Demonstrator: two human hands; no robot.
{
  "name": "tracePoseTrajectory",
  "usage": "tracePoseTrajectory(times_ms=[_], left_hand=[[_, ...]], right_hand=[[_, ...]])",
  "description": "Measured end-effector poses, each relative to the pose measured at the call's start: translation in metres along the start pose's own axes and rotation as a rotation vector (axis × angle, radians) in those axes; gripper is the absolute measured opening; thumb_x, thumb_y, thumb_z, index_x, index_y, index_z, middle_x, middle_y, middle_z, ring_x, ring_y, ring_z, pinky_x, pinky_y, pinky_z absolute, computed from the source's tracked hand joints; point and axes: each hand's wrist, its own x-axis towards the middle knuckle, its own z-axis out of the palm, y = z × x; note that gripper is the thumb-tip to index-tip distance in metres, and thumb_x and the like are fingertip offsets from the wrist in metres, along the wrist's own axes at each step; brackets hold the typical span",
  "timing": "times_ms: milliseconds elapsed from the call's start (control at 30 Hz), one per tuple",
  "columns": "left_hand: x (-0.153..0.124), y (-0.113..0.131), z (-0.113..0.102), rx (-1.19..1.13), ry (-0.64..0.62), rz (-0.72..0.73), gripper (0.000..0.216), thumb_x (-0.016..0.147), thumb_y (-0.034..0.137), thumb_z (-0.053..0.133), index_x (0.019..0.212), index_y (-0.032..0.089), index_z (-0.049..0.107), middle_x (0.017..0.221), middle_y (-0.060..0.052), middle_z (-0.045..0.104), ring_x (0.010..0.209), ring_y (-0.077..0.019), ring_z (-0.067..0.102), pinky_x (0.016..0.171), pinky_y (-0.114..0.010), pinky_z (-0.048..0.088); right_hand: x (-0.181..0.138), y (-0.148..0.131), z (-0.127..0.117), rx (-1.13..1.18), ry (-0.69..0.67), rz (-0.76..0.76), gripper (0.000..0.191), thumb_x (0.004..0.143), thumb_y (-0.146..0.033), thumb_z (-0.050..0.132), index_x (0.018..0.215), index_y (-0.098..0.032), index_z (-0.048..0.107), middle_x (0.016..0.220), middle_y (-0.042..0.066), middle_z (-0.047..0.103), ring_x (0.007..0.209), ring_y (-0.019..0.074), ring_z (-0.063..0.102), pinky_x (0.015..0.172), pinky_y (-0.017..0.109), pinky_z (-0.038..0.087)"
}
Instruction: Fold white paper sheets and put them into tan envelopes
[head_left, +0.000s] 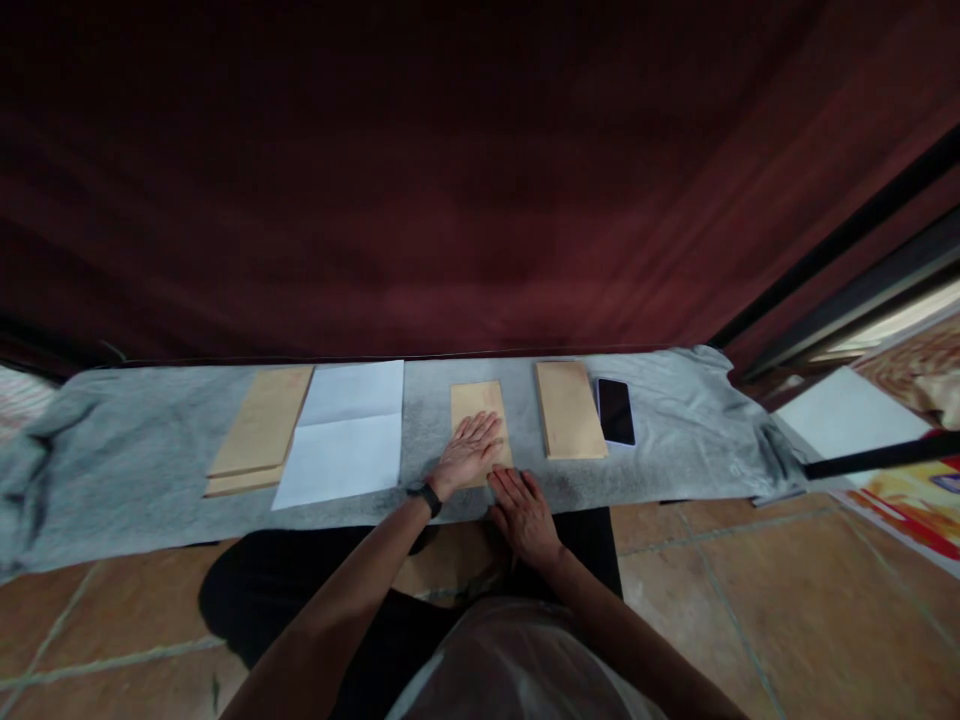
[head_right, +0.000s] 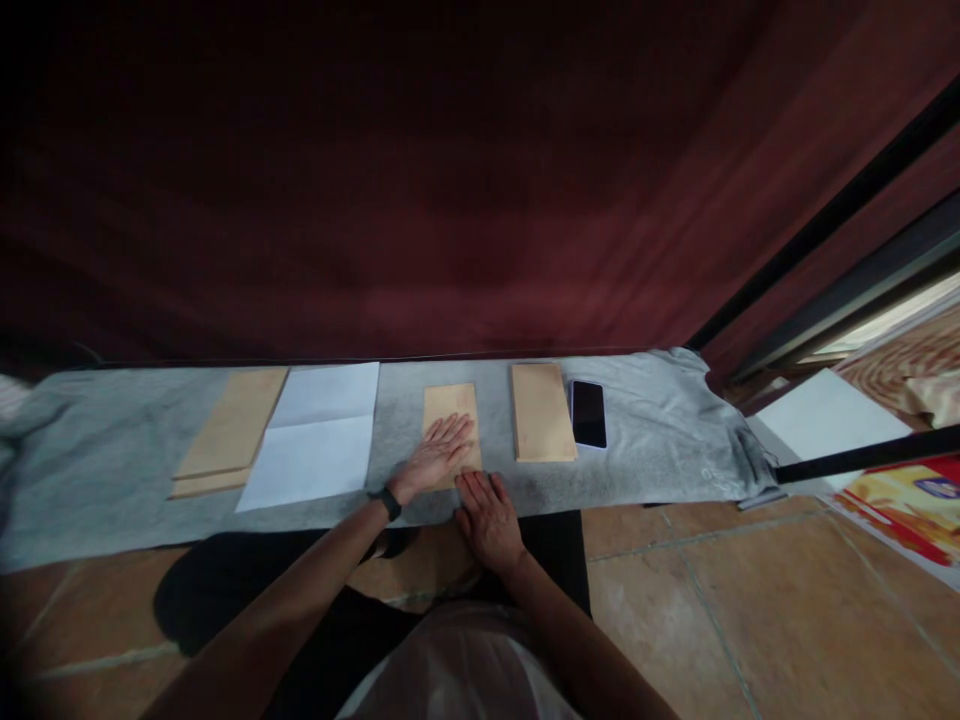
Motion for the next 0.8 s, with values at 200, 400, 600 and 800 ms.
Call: tracePoseTrajectory(times_ms=[200,400,600,800], left_hand=[[-0.077,0.017,0.000,0.021,0.004,0.090,0.055,0.104,0.043,0.039,0.156,0.027,0.034,0.164,-0.003,0.032,0.154,-0.0217,0.020,0.126,-0.045,0.018],[-0.117,0.026,0.003,0.078,0.044,-0.005,0.059,0.101,0.042,0.046,0.156,0.022,0.035,0.161,-0.008,0.036,0.151,-0.0238,0.029,0.125,-0.044,0.024],[-0.125,0.036,0.013,0.040,0.173,-0.231,0.055,0.100,0.037,0.044,0.152,0.017,0.041,0.160,-0.014,0.038,0.149,-0.0277,0.033,0.122,-0.048,0.027],[-0.099,0.056,0.015,-0.123,0.380,-0.477,0.052,0.094,0.028,0.051,0.144,0.015,0.047,0.138,-0.018,0.060,0.131,-0.0331,0.053,0.109,-0.050,0.042]], right_hand=[[0.000,-0.004,0.000,0.000,0.004,0.012,0.057,0.101,-0.031,0.048,0.155,-0.018,0.036,0.156,0.010,0.045,0.146,0.0243,0.038,0.124,0.049,0.023],[0.000,-0.007,-0.004,-0.001,0.018,0.008,0.061,0.099,-0.028,0.050,0.157,-0.019,0.032,0.157,0.011,0.044,0.145,0.0253,0.039,0.123,0.051,0.023],[0.001,-0.013,-0.003,0.011,0.027,0.058,0.054,0.102,-0.032,0.046,0.154,-0.019,0.038,0.156,0.011,0.044,0.144,0.0269,0.039,0.123,0.054,0.020],[0.002,-0.013,-0.005,0.010,0.026,0.056,0.052,0.102,-0.037,0.047,0.152,-0.023,0.042,0.158,0.010,0.041,0.144,0.0267,0.038,0.123,0.053,0.018]])
